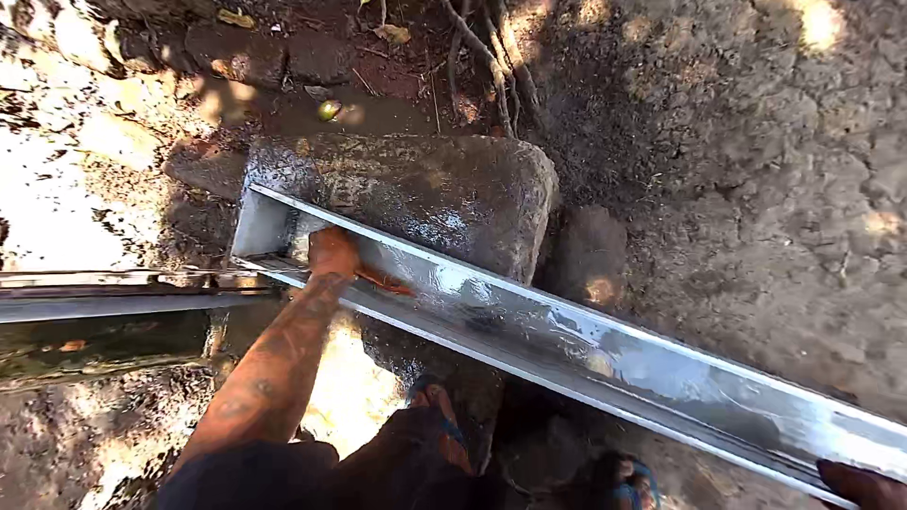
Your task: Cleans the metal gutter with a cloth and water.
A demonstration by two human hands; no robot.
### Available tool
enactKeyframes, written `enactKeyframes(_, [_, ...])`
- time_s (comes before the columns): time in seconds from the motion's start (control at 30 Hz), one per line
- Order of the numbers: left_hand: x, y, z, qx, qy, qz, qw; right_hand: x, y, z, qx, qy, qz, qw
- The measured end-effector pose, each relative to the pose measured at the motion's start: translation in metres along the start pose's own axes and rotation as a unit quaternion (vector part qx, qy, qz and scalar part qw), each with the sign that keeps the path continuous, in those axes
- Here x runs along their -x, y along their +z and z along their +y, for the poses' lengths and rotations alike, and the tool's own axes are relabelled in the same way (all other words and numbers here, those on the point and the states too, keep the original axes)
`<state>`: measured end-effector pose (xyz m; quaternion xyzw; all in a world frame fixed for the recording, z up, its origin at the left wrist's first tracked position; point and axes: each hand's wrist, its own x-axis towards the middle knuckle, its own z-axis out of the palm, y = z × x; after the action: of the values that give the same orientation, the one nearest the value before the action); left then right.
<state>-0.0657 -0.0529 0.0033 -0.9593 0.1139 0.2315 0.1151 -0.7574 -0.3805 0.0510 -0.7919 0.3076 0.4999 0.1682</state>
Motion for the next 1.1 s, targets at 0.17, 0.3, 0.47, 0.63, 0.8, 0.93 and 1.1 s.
enactKeyframes(0.17, [0.107, 0.039, 0.081, -0.037, 0.166, -0.106, 0.980, -0.029, 0.038, 0.044, -0.041, 0.037, 0.018, 0.998])
enactKeyframes(0.3, [0.142, 0.066, 0.140, 0.031, 0.282, -0.265, 0.922, -0.038, 0.014, 0.041, 0.005, -0.016, -0.106, 0.994])
enactKeyframes(0.47, [0.126, 0.074, 0.142, -0.002, 0.296, -0.241, 0.925, -0.044, -0.096, -0.081, -0.195, -0.293, 0.053, 0.935])
enactKeyframes(0.63, [0.121, 0.063, 0.122, -0.056, 0.237, -0.196, 0.950, -0.113, -0.122, -0.279, -0.211, -0.456, 0.168, 0.848])
enactKeyframes(0.8, [0.093, 0.052, 0.080, 0.002, 0.302, -0.147, 0.942, -0.181, -0.114, -0.358, -0.150, -0.501, 0.331, 0.785])
enactKeyframes(0.93, [0.100, 0.050, 0.046, 0.089, 0.491, 0.185, 0.847, -0.158, -0.111, -0.279, -0.147, -0.481, 0.263, 0.823])
enactKeyframes(1.1, [0.085, 0.032, 0.083, 0.033, 0.617, 0.248, 0.746, -0.111, -0.048, -0.093, -0.148, -0.233, 0.125, 0.953])
